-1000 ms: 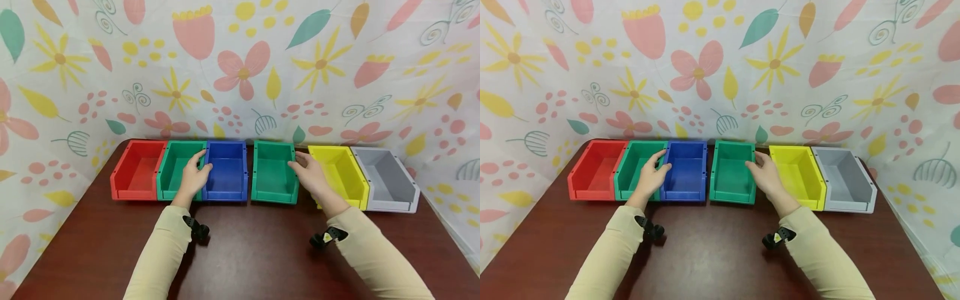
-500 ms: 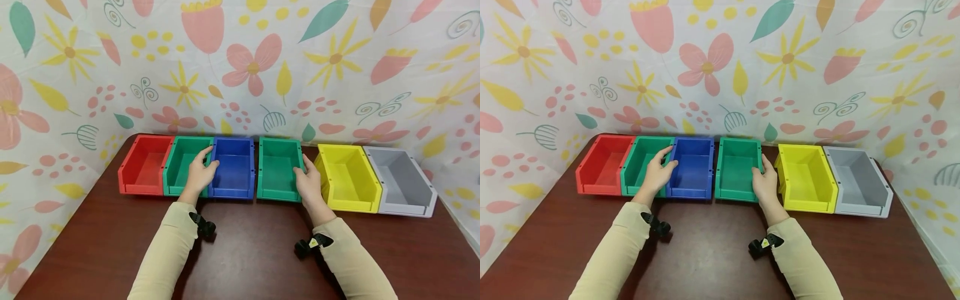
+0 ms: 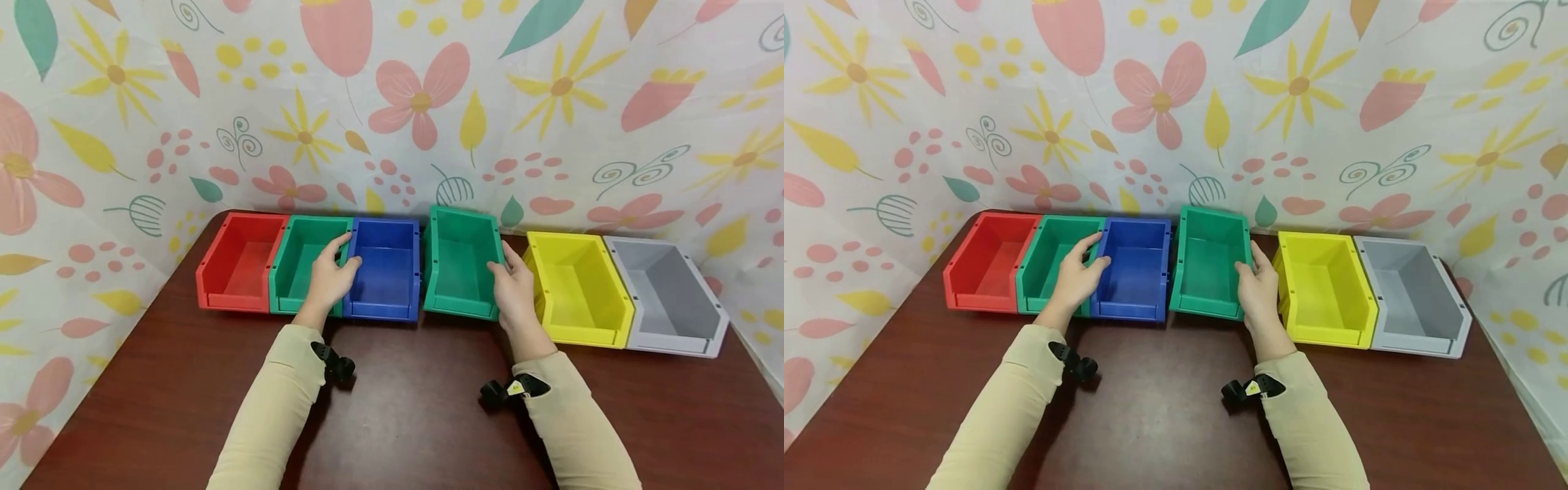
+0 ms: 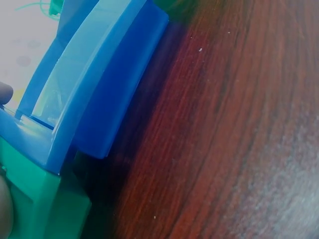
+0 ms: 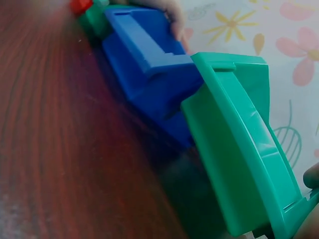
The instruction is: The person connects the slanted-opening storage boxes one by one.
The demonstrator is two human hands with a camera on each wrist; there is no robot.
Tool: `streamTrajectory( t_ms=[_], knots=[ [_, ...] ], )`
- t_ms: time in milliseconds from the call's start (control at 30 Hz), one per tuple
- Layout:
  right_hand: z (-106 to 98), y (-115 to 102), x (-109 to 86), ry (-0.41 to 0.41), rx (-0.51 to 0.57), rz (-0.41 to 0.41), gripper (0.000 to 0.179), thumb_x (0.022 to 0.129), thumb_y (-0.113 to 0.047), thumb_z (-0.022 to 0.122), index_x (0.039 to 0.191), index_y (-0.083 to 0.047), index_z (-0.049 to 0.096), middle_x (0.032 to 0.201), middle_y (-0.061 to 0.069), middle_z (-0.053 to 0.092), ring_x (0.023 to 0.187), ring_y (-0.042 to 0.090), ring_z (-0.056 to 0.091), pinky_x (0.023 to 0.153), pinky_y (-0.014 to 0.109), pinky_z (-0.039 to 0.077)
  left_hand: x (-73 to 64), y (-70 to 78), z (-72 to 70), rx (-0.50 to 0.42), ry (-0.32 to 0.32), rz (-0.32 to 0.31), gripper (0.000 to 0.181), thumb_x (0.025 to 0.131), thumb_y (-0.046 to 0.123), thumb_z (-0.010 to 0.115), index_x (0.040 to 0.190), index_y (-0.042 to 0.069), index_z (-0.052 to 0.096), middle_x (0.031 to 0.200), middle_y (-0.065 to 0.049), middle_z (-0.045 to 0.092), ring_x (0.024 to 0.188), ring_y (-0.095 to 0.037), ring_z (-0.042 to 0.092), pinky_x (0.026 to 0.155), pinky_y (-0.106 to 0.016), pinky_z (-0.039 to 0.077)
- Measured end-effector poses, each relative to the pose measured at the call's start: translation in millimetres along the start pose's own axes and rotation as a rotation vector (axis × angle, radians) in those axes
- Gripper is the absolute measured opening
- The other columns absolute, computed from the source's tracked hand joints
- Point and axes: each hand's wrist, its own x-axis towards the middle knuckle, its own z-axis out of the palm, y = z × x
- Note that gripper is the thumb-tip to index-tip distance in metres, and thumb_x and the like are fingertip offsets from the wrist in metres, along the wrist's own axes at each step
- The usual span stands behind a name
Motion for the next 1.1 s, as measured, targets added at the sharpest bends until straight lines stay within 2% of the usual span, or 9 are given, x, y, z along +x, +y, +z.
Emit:
streamTrajectory(
  t_ms=[467, 700, 933, 1100],
  knots=[
    [0, -13, -3.8, 0.003, 0.042, -0.021, 0.055, 0.1, -0.017, 0.041, 0.152, -0.016, 0.023, 0.156, 0.004, 0.026, 0.139, 0.022, 0.031, 0.114, 0.041, 0.027, 0.9, -1.6, -0.9, -0.001, 0.003, -0.009, 0.053, 0.093, 0.027, 0.054, 0.144, 0.031, 0.039, 0.149, -0.005, 0.039, 0.129, -0.03, 0.043, 0.059, -0.036, 0.039],
    [-1, -15, -6.6, 0.006, 0.043, -0.015, 0.055, 0.1, -0.018, 0.041, 0.151, -0.018, 0.023, 0.156, 0.003, 0.026, 0.139, 0.022, 0.031, 0.113, 0.042, 0.027, 0.8, -0.9, -0.3, 0.006, 0.003, -0.009, 0.054, 0.092, 0.027, 0.054, 0.144, 0.03, 0.039, 0.15, -0.004, 0.038, 0.135, -0.029, 0.038, 0.076, -0.04, 0.041],
    [-1, -17, -9.2, 0.011, 0.052, -0.018, 0.055, 0.099, -0.016, 0.041, 0.151, -0.018, 0.024, 0.155, 0.004, 0.028, 0.137, 0.023, 0.033, 0.112, 0.042, 0.029, -0.4, 0.6, -0.6, 0.005, -0.007, -0.016, 0.054, 0.093, 0.029, 0.054, 0.144, 0.031, 0.038, 0.151, -0.003, 0.036, 0.135, -0.028, 0.037, 0.079, -0.043, 0.043],
    [0, -18, -10.4, 0.01, 0.052, -0.013, 0.055, 0.099, -0.017, 0.042, 0.151, -0.018, 0.024, 0.155, 0.004, 0.029, 0.137, 0.023, 0.034, 0.112, 0.042, 0.029, -0.3, 0.2, -1.1, 0.004, -0.013, -0.018, 0.054, 0.093, 0.032, 0.052, 0.144, 0.032, 0.038, 0.152, -0.003, 0.034, 0.137, -0.028, 0.036, 0.089, -0.046, 0.043]
  ],
)
